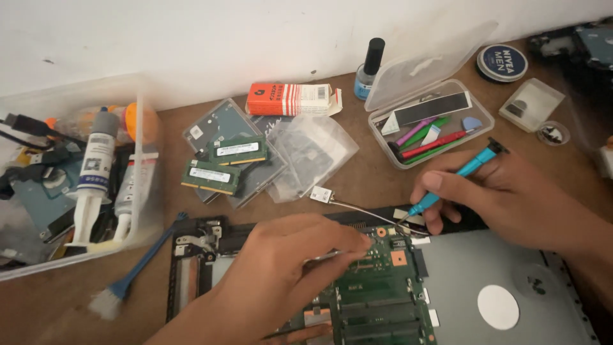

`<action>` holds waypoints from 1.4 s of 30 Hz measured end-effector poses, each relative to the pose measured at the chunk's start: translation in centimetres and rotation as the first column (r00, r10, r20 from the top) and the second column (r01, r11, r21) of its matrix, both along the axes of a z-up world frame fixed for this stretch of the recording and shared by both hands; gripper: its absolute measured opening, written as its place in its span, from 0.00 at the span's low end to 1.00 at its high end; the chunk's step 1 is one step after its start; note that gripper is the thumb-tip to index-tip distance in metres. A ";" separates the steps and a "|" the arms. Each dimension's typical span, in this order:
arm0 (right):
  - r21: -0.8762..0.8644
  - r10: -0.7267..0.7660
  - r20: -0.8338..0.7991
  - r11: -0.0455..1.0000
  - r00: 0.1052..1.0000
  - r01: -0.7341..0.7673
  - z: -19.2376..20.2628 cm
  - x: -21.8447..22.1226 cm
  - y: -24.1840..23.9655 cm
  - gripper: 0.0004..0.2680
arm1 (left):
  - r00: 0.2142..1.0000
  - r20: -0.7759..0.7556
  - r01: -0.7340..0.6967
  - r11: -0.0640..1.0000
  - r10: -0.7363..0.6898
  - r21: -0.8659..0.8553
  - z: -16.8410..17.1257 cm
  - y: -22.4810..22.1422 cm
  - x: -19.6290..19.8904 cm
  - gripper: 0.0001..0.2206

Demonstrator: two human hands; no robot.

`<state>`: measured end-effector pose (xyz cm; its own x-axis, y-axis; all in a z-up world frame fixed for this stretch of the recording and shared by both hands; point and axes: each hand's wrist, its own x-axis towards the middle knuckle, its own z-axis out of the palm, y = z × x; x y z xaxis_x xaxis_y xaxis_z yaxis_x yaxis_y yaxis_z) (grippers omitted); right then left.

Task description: The person works at a bench on a disassembled laptop, prying at the chassis and handling the exposed motherboard. They use a screwdriver on board components, manipulate a ribbon cable and antenna wire by hand and with tweezers, and reposition the board while working on its connectors.

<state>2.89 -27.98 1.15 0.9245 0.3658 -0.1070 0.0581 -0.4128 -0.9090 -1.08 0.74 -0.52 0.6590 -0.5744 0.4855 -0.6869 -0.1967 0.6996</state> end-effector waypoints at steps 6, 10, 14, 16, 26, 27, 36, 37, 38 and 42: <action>-0.014 0.005 -0.003 1.000 1.000 -0.005 0.0 0.0 0.2 0.16 | 1.000 -0.024 -0.012 1.000 0.012 -0.012 0.3 0.0 -0.3 0.04; -0.007 -0.008 -0.014 1.000 1.000 0.008 -0.5 0.1 -0.1 0.15 | 1.000 0.001 -0.014 1.000 0.014 0.006 0.3 0.0 -0.2 0.03; 0.015 0.019 -0.007 1.000 1.000 -0.019 -0.3 0.2 0.0 0.16 | 0.999 -0.038 -0.006 1.000 0.005 -0.011 0.4 0.0 -0.2 0.03; 0.001 0.004 -0.015 1.000 1.000 -0.004 -0.2 0.2 0.0 0.16 | 0.999 -0.034 -0.006 1.000 0.005 -0.013 0.4 0.0 -0.1 0.03; 0.010 0.055 0.002 0.998 0.999 -0.055 -0.2 0.2 -0.2 0.15 | 0.996 -0.093 -0.004 1.000 0.003 -0.004 0.5 -0.1 0.0 0.03; 0.016 0.039 -0.012 0.999 0.999 -0.039 -0.2 0.3 -0.3 0.15 | 0.993 -0.116 0.004 1.000 -0.005 -0.009 0.7 -0.1 0.0 0.03; 0.022 0.050 0.006 0.998 0.999 -0.050 -0.3 0.2 -0.3 0.15 | 0.995 -0.096 0.006 1.000 -0.007 -0.016 0.7 0.3 0.0 0.04; 0.022 0.050 0.008 0.998 0.999 -0.050 -0.2 0.2 -0.3 0.15 | 0.995 -0.095 0.006 1.000 -0.007 -0.016 0.7 0.4 0.0 0.04; 0.012 0.052 0.007 0.999 0.999 -0.052 -0.1 0.2 -0.2 0.16 | 0.995 -0.102 0.005 1.000 -0.007 -0.021 0.6 0.4 0.0 0.04; 0.014 0.051 -0.005 0.999 0.999 -0.050 -0.1 0.1 -0.2 0.15 | 0.993 -0.115 0.011 0.999 -0.015 -0.030 0.4 0.5 0.1 0.05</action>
<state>3.02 -28.17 1.04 0.9043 0.4134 -0.1063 0.0738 -0.3968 -0.9149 -1.02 1.24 -0.08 0.7041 -0.5702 0.4232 -0.6036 -0.1668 0.7796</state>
